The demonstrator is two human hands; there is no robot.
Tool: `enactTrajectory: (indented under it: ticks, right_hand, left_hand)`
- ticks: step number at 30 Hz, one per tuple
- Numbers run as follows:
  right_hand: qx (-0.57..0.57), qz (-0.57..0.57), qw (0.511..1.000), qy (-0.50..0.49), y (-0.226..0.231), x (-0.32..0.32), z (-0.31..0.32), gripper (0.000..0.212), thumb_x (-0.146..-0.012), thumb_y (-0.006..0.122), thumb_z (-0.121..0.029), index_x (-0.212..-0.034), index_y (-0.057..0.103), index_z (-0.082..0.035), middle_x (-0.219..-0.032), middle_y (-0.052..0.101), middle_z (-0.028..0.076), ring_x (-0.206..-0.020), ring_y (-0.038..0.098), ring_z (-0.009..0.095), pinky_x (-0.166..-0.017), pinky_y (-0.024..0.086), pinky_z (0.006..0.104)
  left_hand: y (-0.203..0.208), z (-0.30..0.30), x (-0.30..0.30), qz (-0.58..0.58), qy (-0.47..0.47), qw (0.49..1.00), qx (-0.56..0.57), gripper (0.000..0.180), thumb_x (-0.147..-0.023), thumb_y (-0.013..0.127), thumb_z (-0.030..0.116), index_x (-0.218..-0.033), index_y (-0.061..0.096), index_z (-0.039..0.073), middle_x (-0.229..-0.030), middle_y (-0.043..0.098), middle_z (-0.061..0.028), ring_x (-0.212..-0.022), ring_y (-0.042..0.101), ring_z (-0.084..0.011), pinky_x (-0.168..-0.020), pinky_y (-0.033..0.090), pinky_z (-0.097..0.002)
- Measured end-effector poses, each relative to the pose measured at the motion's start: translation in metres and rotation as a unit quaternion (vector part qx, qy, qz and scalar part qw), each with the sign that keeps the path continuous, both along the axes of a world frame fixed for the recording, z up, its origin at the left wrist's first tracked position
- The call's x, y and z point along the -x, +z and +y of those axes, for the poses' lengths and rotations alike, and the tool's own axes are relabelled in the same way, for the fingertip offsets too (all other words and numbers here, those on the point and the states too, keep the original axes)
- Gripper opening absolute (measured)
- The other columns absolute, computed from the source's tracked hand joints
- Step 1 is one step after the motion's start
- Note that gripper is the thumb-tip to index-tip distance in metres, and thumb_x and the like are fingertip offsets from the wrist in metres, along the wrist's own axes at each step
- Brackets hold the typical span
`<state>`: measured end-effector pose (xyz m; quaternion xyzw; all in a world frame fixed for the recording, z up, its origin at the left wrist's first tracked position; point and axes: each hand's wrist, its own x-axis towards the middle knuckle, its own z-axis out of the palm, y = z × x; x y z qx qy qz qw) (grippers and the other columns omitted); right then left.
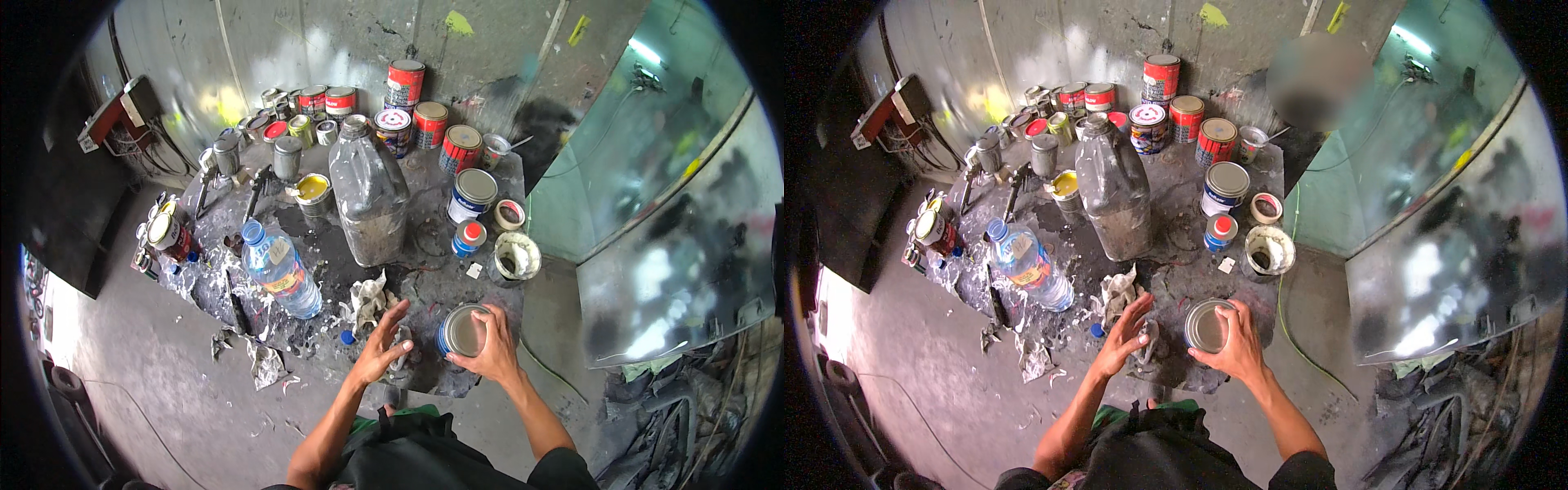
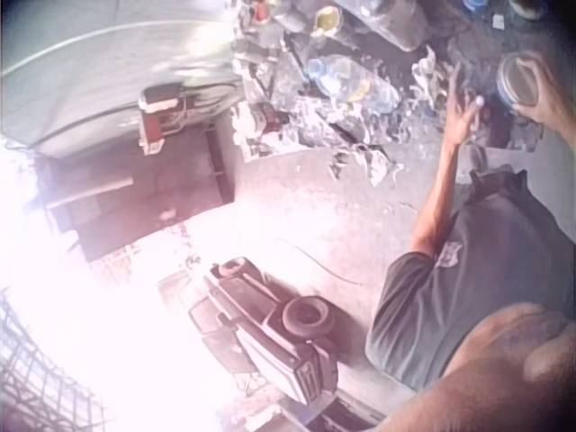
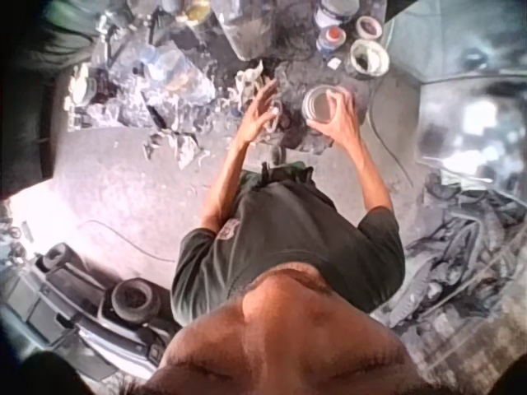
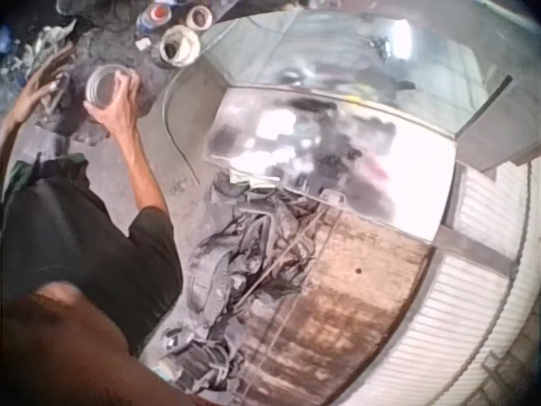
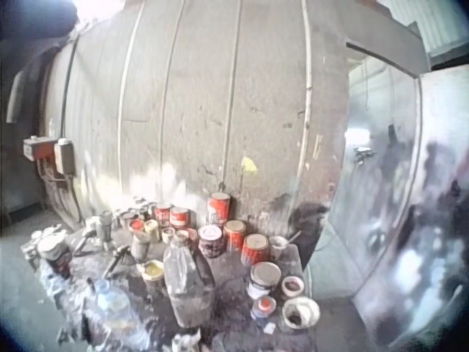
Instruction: The person moves around a cluttered workbench, handling various paint cans, a water bottle, and a roll of tape. They open a paint can, wipe its rim with a cloth, and then pick up a roll of tape and a pen, appearing to prepare for labeling or organizing.
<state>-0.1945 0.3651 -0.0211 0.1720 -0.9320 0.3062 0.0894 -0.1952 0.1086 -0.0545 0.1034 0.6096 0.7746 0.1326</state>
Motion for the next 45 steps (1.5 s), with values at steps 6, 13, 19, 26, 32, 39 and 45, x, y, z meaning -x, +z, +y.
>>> enactTrajectory:
  ticks: [6,13,19,26,32,39,45]
  right_hand:
    - [-0.018,-0.064,0.998,0.007,0.016,0.0,-0.003,0.093,-0.054,0.091,-0.033,-0.126,0.039,-0.005,-0.128,0.042,0.022,-0.118,0.047,0.041,-0.096,0.043,0.0485]
    - [-0.009,-0.051,0.998,-0.035,0.028,0.059,-0.004,0.085,-0.057,0.089,-0.03,-0.122,0.04,-0.005,-0.121,0.045,0.019,-0.113,0.049,0.037,-0.095,0.044,0.045]
    - [-0.003,0.072,0.996,-0.061,0.004,0.109,-0.01,0.089,-0.053,0.091,-0.03,-0.123,0.042,-0.005,-0.125,0.043,0.019,-0.115,0.048,0.038,-0.098,0.042,0.0442]
    - [0.005,0.084,0.993,-0.082,0.033,0.103,-0.031,0.083,-0.062,0.088,-0.028,-0.131,0.05,-0.003,-0.145,0.032,0.024,-0.132,0.038,0.04,-0.108,0.035,0.0465]
    - [0.299,0.093,0.949,-0.028,0.11,0.136,-0.152,0.072,-0.078,0.078,-0.034,-0.135,0.046,-0.004,-0.119,0.058,0.019,-0.107,0.055,0.033,-0.09,0.047,0.044]
    - [0.167,0.178,0.969,-0.047,0.125,0.226,-0.19,0.047,-0.085,0.067,-0.018,-0.125,0.056,0.003,-0.125,0.059,0.023,-0.118,0.056,0.035,-0.1,0.042,0.0382]
    - [0.182,0.196,0.964,-0.008,0.214,0.085,-0.129,0.043,-0.089,0.065,-0.018,-0.128,0.058,-0.002,-0.121,0.063,0.011,-0.109,0.058,0.021,-0.097,0.042,0.0327]
  left_hand:
    - [0.002,-0.007,-0.008,-0.015,0.007,1.0,-0.027,0.074,-0.085,0.066,0.028,-0.147,0.031,0.009,-0.151,0.032,-0.0122,-0.143,0.024,-0.0277,-0.116,0.016,-0.0459]
    - [0.005,-0.024,-0.018,0.001,0.052,0.998,-0.044,0.073,-0.083,0.067,0.026,-0.145,0.034,0.006,-0.151,0.034,-0.0114,-0.142,0.025,-0.0268,-0.116,0.016,-0.045]
    - [0.009,-0.037,-0.028,0.012,0.098,0.995,-0.026,0.078,-0.081,0.066,0.038,-0.144,0.035,0.004,-0.15,0.035,-0.0128,-0.14,0.03,-0.0288,-0.115,0.019,-0.0455]
    - [-0.005,-0.061,-0.05,-0.009,0.128,0.992,-0.002,0.068,-0.087,0.067,0.03,-0.143,0.037,0.005,-0.145,0.043,-0.0129,-0.134,0.04,-0.0279,-0.112,0.029,-0.0437]
    - [-0.012,-0.075,-0.063,-0.011,0.138,0.99,-0.021,0.06,-0.09,0.065,0.018,-0.142,0.038,0.004,-0.14,0.047,-0.0135,-0.129,0.045,-0.0261,-0.107,0.037,-0.041]
    - [0.001,-0.099,-0.088,0.001,0.156,0.987,-0.028,0.056,-0.091,0.064,0.017,-0.141,0.041,0.006,-0.135,0.053,-0.0117,-0.121,0.052,-0.0234,-0.105,0.04,-0.0403]
    - [-0.037,-0.183,-0.159,-0.043,0.254,0.965,-0.053,0.056,-0.09,0.064,0.024,-0.138,0.044,0.004,-0.13,0.056,-0.0125,-0.117,0.055,-0.0238,-0.102,0.041,-0.0387]
